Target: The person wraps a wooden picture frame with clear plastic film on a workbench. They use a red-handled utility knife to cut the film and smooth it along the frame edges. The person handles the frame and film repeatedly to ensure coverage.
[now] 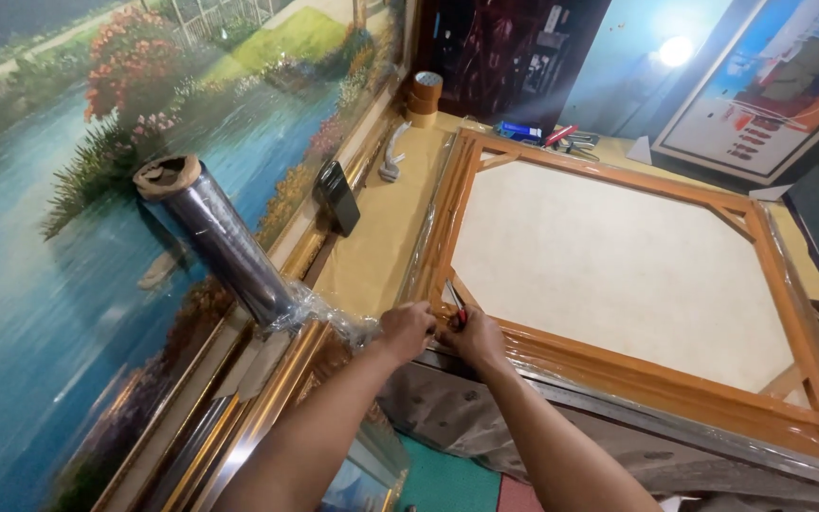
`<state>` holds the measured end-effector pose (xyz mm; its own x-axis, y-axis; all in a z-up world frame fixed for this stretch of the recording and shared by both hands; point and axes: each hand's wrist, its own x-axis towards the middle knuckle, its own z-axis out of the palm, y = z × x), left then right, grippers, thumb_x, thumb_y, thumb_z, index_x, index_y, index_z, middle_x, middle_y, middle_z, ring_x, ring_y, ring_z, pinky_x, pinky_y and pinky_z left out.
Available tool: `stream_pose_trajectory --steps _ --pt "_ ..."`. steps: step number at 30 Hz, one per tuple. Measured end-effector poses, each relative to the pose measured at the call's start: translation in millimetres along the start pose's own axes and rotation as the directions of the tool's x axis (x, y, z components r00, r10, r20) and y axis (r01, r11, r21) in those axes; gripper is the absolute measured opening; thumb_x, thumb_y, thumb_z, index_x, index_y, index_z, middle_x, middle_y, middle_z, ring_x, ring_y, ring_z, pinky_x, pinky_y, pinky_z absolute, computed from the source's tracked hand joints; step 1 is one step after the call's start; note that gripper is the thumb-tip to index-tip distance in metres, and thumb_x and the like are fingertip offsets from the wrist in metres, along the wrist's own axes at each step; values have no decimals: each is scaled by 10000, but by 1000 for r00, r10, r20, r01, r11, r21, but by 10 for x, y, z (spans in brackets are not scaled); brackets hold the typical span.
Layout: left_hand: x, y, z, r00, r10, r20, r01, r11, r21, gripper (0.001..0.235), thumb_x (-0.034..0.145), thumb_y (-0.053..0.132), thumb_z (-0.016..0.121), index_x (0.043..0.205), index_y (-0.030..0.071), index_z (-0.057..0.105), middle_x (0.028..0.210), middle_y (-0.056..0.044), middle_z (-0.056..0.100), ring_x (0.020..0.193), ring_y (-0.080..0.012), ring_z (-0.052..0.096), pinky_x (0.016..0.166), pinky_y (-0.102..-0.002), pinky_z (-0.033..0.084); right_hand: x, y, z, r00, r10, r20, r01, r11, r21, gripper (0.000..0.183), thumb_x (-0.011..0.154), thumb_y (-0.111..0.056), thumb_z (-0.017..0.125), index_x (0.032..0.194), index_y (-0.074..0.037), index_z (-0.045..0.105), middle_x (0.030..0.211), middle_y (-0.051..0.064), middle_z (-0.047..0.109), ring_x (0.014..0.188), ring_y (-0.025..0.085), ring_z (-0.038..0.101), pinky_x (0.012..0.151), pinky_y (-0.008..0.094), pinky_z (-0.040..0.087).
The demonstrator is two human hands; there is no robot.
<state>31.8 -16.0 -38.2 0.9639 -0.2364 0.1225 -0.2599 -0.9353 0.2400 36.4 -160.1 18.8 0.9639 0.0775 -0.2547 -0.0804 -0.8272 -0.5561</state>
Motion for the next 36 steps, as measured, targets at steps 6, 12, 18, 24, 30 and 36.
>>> stream_pose_trajectory --steps 6,12,18,24,30,36 --pt "213 -55 -15 975 -197 102 201 979 -26 67 667 303 656 727 307 684 781 37 579 801 -211 613 677 -354 540 -63 -11 -13 998 -39 -40 41 998 54 263 601 -336 698 763 -156 596 802 110 645 945 328 592 776 390 477" --pt "128 60 -14 954 -297 43 300 947 -112 50 688 242 667 727 219 689 774 -17 584 801 -237 617 667 -368 535 -53 -7 -9 999 -29 -33 30 999 39 284 581 -337 707 762 -154 587 812 98 649 951 317 593 777 392 475" --pt "-14 161 -337 984 -169 49 174 977 -121 79 688 186 644 757 216 667 853 -10 558 881 -242 581 733 -366 514 79 112 80 999 -20 -36 20 1000 0 308 570 -401 720 771 -196 609 807 64 650 946 286 599 766 383 486" --pt "-90 218 -394 996 -50 80 59 991 -122 53 666 175 660 712 199 656 851 -3 544 892 -250 572 733 -378 507 99 118 102 999 14 -29 -14 1000 -14 277 594 -417 702 754 -214 602 800 51 649 937 283 603 770 372 488" --pt "-62 148 -398 995 -22 96 32 994 -103 105 683 180 655 788 186 650 840 -28 566 861 -265 596 720 -396 518 26 57 41 1000 5 -25 -5 1000 25 293 583 -398 714 763 -190 611 794 90 649 946 307 595 778 379 479" --pt "8 91 -416 990 -51 134 58 997 -53 63 708 174 634 768 193 628 807 -4 593 836 -234 620 704 -361 524 15 37 19 1000 5 -18 -4 999 37 276 564 -340 723 758 -184 603 789 86 646 946 303 596 775 376 475"
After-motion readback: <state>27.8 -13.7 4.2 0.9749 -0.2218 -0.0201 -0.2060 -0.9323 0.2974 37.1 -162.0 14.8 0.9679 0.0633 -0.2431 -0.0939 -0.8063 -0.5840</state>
